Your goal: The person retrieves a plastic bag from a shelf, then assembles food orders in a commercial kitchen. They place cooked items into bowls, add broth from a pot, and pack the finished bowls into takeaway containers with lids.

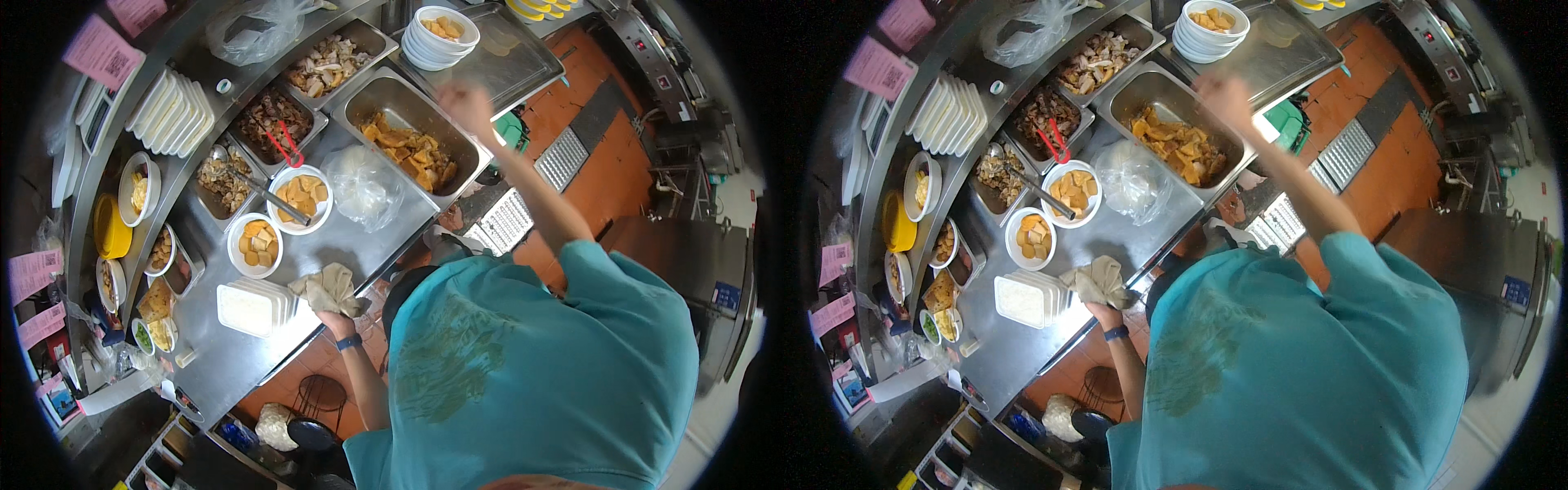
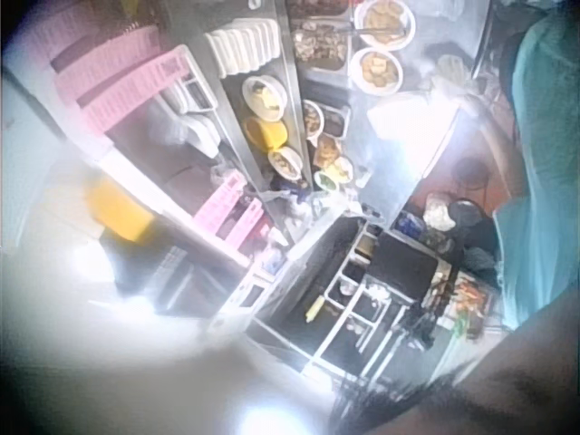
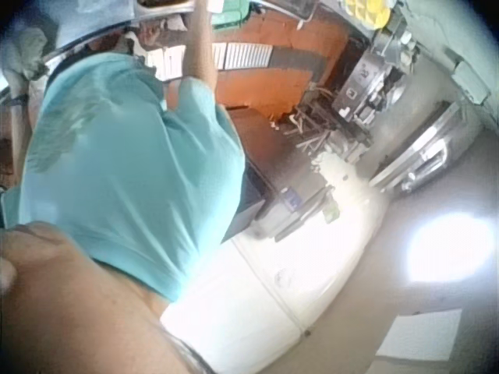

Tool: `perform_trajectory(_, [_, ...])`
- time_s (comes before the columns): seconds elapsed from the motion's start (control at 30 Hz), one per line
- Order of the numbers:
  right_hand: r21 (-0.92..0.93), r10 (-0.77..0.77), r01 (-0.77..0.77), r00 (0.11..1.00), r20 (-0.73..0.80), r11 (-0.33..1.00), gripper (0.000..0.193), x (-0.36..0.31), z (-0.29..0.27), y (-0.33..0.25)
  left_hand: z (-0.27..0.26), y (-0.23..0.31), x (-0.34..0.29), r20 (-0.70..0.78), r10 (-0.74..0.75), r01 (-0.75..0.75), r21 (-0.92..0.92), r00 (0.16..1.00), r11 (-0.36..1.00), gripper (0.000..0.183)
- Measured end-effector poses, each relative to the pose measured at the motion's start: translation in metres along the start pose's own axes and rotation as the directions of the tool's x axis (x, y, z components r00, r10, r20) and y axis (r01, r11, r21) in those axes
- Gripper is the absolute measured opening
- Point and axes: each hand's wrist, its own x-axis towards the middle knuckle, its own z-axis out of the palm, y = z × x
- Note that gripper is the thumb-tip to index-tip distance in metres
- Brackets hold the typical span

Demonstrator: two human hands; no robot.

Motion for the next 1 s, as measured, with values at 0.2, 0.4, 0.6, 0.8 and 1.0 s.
perform_trajectory(0.2, [-0.082,0.505,-0.511,0.859,-0.082,0.856,0.057,0.234,-0.042,0.124,0.072,-0.011,-0.062,-0.117,0.123,-0.136,-0.105,0.985,0.985,0.05])
perform_trajectory(0.4, [0.281,0.243,-0.176,0.944,-0.222,0.943,0.027,0.227,-0.046,0.121,0.125,-0.021,-0.061,-0.089,-0.015,0.01,-0.055,0.996,0.998,0.055])
perform_trajectory(0.6, [0.553,-0.027,0.009,0.999,0.023,0.833,0.032,0.048,-0.105,0.079,0.141,-0.028,-0.046,-0.018,-0.037,0.033,-0.15,0.999,0.988,0.05])
perform_trajectory(0.8, [0.227,0.175,-0.368,0.792,0.585,0.902,0.049,-0.159,-0.002,-0.041,0.143,-0.039,-0.037,0.548,-0.144,0.446,-0.471,0.824,0.761,0.059])
perform_trajectory(1.0, [0.242,0.146,-0.322,0.825,0.546,0.915,0.047,-0.203,0.081,-0.062,0.077,-0.003,-0.055,0.136,-0.147,0.17,-0.18,0.98,0.969,0.061])
